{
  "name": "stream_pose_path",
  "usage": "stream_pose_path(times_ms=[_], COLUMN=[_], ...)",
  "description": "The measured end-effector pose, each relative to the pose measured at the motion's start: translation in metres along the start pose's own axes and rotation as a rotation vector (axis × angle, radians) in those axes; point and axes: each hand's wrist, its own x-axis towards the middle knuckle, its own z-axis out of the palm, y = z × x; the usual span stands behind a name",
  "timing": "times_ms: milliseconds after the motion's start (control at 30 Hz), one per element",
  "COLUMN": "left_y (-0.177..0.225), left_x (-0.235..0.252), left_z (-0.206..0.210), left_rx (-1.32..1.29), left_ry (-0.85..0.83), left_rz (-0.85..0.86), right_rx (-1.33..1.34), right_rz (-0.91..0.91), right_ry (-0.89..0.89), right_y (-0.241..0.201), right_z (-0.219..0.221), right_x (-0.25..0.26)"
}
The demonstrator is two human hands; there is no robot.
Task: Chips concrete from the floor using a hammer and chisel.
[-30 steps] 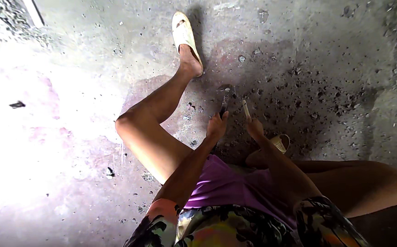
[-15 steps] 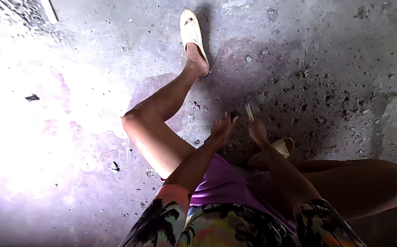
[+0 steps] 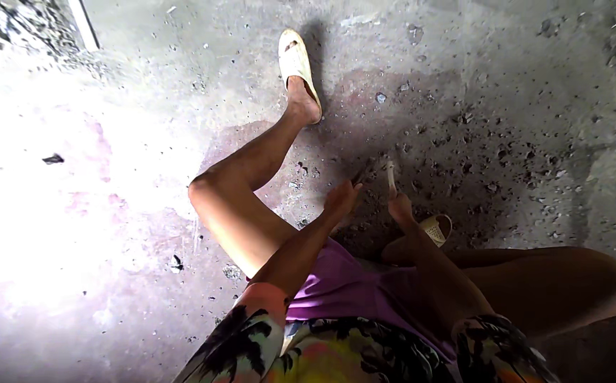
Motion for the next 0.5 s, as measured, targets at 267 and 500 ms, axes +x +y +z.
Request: stream_pose_path(times_ms=[267, 500], left_y=[-0.012, -0.020], left_x=[-0.009, -0.003], left_z=[-0.006, 0.010], left_rx=[-0.313, -0.594], left_ry=[0.073, 0.060], left_rz=[-0.076, -0.210], right_rx=[0.027, -0.187], right_rz=[0.077, -0.221], right_ry=[0.028, -0.270], right_y=[0.010, -0.001], right_z=[-0.014, 0.026], right_x=[-0.008, -0.031])
